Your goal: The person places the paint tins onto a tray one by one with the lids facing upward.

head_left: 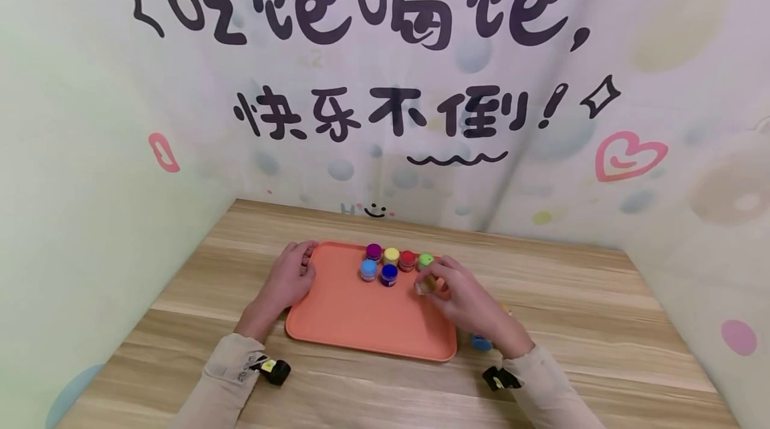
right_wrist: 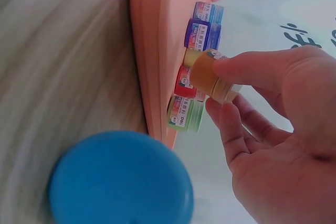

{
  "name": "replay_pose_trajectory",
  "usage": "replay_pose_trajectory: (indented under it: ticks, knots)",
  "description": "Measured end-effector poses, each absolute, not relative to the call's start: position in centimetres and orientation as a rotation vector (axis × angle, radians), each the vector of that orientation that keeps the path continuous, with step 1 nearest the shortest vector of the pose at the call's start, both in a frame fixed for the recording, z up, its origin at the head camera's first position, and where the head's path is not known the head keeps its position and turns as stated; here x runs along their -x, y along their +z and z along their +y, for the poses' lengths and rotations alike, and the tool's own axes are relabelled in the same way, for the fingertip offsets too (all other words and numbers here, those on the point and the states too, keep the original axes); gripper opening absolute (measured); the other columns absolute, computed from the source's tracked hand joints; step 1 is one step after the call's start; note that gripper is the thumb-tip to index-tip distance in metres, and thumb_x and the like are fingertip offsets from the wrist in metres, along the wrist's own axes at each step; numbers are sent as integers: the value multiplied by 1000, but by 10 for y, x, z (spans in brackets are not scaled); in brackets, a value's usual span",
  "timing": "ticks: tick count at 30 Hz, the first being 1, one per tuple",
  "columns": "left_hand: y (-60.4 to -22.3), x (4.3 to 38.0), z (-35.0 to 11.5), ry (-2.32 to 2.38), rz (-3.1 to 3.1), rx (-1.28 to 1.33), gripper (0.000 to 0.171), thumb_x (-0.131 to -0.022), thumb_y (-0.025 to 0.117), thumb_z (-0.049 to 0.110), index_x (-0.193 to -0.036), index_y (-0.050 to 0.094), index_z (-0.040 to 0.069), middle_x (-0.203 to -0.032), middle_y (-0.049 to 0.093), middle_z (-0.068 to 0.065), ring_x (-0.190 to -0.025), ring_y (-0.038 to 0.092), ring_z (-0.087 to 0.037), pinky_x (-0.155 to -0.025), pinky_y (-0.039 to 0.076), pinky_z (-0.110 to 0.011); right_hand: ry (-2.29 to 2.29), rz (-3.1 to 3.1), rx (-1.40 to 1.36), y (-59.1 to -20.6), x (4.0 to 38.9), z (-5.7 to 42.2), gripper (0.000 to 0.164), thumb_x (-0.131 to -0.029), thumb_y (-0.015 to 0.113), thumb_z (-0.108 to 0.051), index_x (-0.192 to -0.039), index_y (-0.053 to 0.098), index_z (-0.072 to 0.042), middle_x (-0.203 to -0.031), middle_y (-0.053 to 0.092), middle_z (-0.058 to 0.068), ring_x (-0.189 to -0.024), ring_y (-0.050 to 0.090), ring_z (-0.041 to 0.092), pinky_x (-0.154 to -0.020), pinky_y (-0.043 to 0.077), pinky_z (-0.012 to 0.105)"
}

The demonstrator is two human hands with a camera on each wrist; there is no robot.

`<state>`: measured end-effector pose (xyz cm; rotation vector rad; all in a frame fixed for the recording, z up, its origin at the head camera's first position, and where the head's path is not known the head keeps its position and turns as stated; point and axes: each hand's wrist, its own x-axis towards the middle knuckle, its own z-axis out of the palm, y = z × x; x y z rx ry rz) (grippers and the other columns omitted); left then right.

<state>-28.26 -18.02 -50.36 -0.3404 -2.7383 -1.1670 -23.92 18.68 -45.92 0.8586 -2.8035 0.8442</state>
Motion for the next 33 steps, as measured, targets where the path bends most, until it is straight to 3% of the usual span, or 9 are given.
replay_pose_trajectory:
  ticks: [19, 33]
  knots:
    - [-505, 285, -181, -1167, -2728, 352, 46, -100, 59, -4, -146, 58, -8, -129, 61, -26, -111, 68, -34, -91, 62, -43, 767, -2779, -902, -464, 252, 171, 18, -93, 84, -5, -107, 79, -16, -110, 65, 1, -97, 62, 20, -80, 61, 34]
    - [-504, 284, -180, -1156, -2735, 335, 46, -100, 59, -4, -146, 58, -7, -129, 61, -26, -111, 69, -34, -92, 62, -44, 633, -2768, -905, -466, 261, 163, 17, -95, 83, -9, -109, 82, -18, -115, 69, -1, -103, 67, 18, -93, 64, 41]
